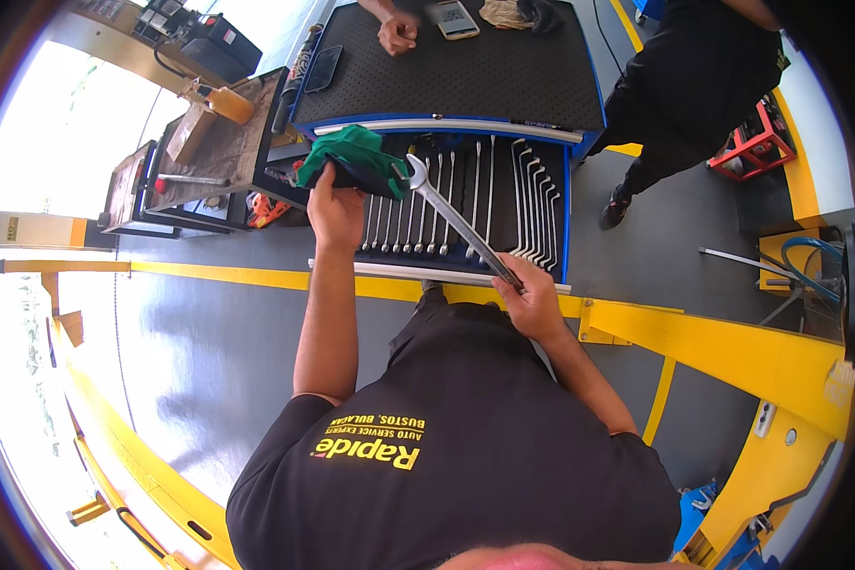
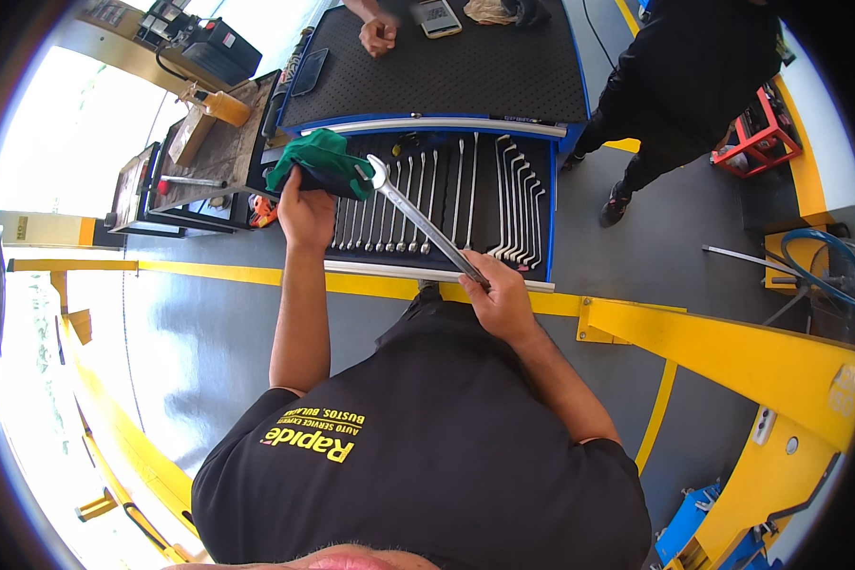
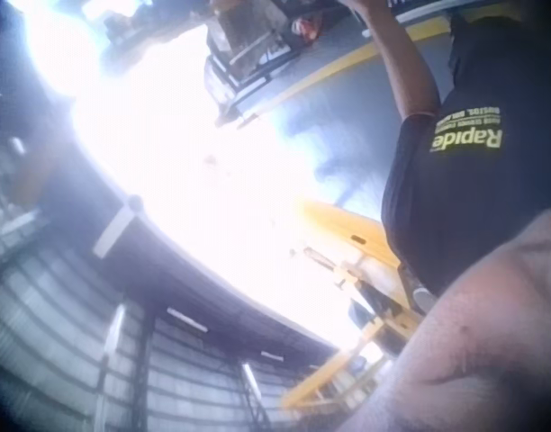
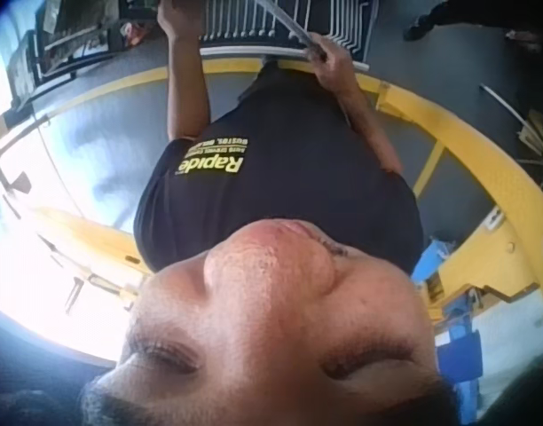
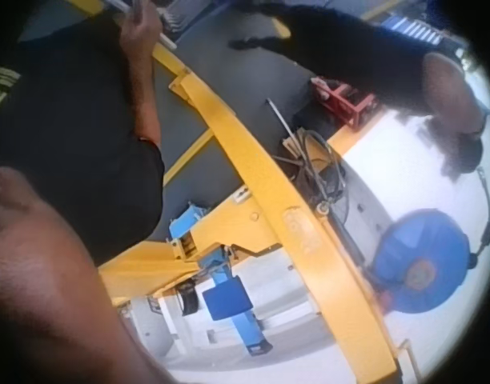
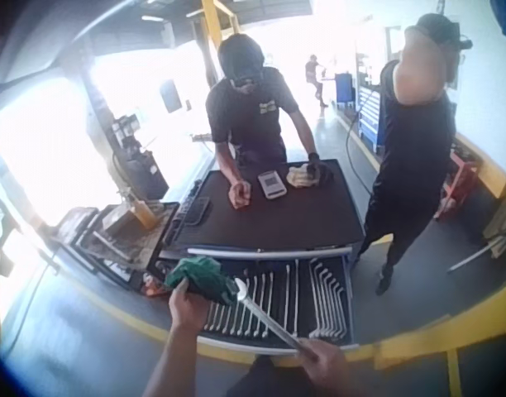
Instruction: The person wipes multiple wrenches one by one with a green cloth while standing at an open tool drawer. Each wrench is picked up, wiped, and returned to the drawer in sequence.
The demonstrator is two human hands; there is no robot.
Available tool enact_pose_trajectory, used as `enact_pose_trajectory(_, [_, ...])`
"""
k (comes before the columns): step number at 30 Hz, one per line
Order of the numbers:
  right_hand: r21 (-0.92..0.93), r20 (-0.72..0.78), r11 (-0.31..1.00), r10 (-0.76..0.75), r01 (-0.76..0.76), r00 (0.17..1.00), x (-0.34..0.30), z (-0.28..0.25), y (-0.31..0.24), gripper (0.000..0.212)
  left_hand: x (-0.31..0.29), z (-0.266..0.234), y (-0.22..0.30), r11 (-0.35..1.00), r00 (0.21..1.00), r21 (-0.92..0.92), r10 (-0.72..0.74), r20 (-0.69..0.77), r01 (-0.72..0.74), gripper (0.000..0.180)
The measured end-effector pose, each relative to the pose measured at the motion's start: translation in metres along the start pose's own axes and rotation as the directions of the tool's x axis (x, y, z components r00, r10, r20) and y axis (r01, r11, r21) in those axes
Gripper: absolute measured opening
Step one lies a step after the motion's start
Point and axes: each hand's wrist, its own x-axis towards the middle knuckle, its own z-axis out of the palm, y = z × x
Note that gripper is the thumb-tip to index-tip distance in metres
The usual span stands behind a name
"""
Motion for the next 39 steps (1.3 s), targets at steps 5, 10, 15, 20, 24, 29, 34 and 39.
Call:
enact_pose_trajectory(5, [-0.027, -0.002, 0.996, -0.079, 0.079, 0.997, -0.005, 0.008, 0.001, 0.032, -0.012, -0.045, 0.002, 0.642, 0.819, 0.6, 0.079, 0.568, -0.478, 0.041])
enact_pose_trajectory(10, [-0.234, 0.012, 0.96, -0.154, 0.153, 0.988, 0.0, 0.004, -0.009, 0.036, -0.019, 0.035, 0.001, 0.096, 0.887, 0.891, -0.095, 0.452, -0.444, 0.035])
enact_pose_trajectory(15, [-0.112, -0.055, 0.984, -0.146, 0.139, 0.988, 0.008, 0.016, -0.021, 0.035, -0.017, 0.027, -0.035, 0.183, 0.919, 0.905, 0.176, 0.353, -0.383, 0.01])
enact_pose_trajectory(20, [0.037, -0.117, 0.999, 0.013, -0.009, 0.993, 0.003, 0.039, -0.038, 0.033, -0.005, 0.052, -0.047, 0.098, 0.809, 0.88, 0.449, 0.378, -0.465, 0.012])
enact_pose_trajectory(24, [0.119, -0.141, 0.993, 0.014, 0.003, 0.99, 0.005, 0.033, -0.038, 0.033, 0.0, 0.046, -0.048, 0.039, 0.682, 0.843, 0.608, 0.406, -0.537, 0.012])
enact_pose_trajectory(29, [0.161, -0.244, 0.987, 0.042, -0.002, 0.969, 0.0, 0.035, -0.038, 0.033, 0.008, 0.037, -0.024, 0.879, 0.896, 0.41, 0.364, -0.252, -0.242, 0.031])
enact_pose_trajectory(34, [0.129, -0.271, 0.99, -0.027, 0.064, 0.962, 0.022, 0.034, -0.031, 0.033, -0.043, 0.057, -0.029, 0.909, 0.824, 0.111, -0.413, 0.388, 0.403, 0.045])
enact_pose_trajectory(39, [0.277, -0.206, 0.96, 0.014, 0.045, 0.978, 0.025, 0.048, -0.025, 0.028, -0.044, 0.066, -0.052, 0.852, 0.835, -0.151, -0.432, 0.34, 0.501, 0.053])
